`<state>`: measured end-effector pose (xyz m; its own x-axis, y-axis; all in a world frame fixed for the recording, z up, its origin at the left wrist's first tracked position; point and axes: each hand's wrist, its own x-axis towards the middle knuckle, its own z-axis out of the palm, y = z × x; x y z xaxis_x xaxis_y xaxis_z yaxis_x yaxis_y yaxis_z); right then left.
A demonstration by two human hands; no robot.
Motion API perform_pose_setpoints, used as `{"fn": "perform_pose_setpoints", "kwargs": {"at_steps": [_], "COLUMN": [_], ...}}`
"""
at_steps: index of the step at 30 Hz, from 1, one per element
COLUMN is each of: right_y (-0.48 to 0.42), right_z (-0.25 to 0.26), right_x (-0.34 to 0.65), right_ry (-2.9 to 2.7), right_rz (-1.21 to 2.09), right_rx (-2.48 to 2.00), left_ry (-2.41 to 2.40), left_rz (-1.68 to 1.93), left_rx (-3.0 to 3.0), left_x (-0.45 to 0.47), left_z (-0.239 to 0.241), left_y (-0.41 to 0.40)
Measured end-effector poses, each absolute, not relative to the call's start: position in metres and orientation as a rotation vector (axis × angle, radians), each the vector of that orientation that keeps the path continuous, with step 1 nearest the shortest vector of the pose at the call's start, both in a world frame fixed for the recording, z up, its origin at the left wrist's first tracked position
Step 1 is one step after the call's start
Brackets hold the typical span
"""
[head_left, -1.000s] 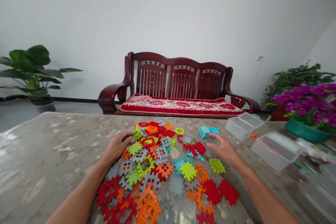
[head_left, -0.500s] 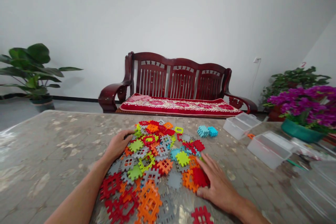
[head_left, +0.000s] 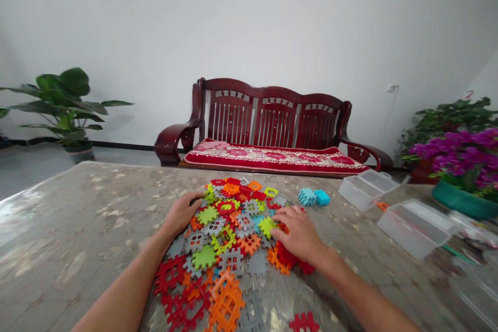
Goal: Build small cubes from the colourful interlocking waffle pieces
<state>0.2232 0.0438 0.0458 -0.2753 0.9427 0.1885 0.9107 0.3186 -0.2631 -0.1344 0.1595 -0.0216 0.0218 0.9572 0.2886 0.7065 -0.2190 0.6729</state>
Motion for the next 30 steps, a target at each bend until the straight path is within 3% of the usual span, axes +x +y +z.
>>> {"fn": "perform_pose_setpoints", "kwargs": {"at_steps": [10, 18, 23, 30], "right_y": [0.081, 0.096, 0.104, 0.092], "right_z": [0.057, 0.052, 0.047, 0.027], "right_x": [0.172, 0.178, 0.206, 0.299], "right_ry": [-2.526, -2.325, -2.052, -1.6], "right_rz": [0.067, 0.258, 0.527, 0.616], "right_rx": [-1.88, -1.799, -1.546, -1.492], "left_ry": [1.693, 1.692, 1.691, 1.7], "left_rz": [1.017, 1.029, 1.032, 1.05], "left_rx": [1.962, 1.96, 1.967, 1.953], "left_x": [-0.136, -0.134, -0.134, -0.135], "left_z": [-0.024, -0.021, -0.02, -0.023], "left_y": [0.161, 0.159, 0.158, 0.16]}}
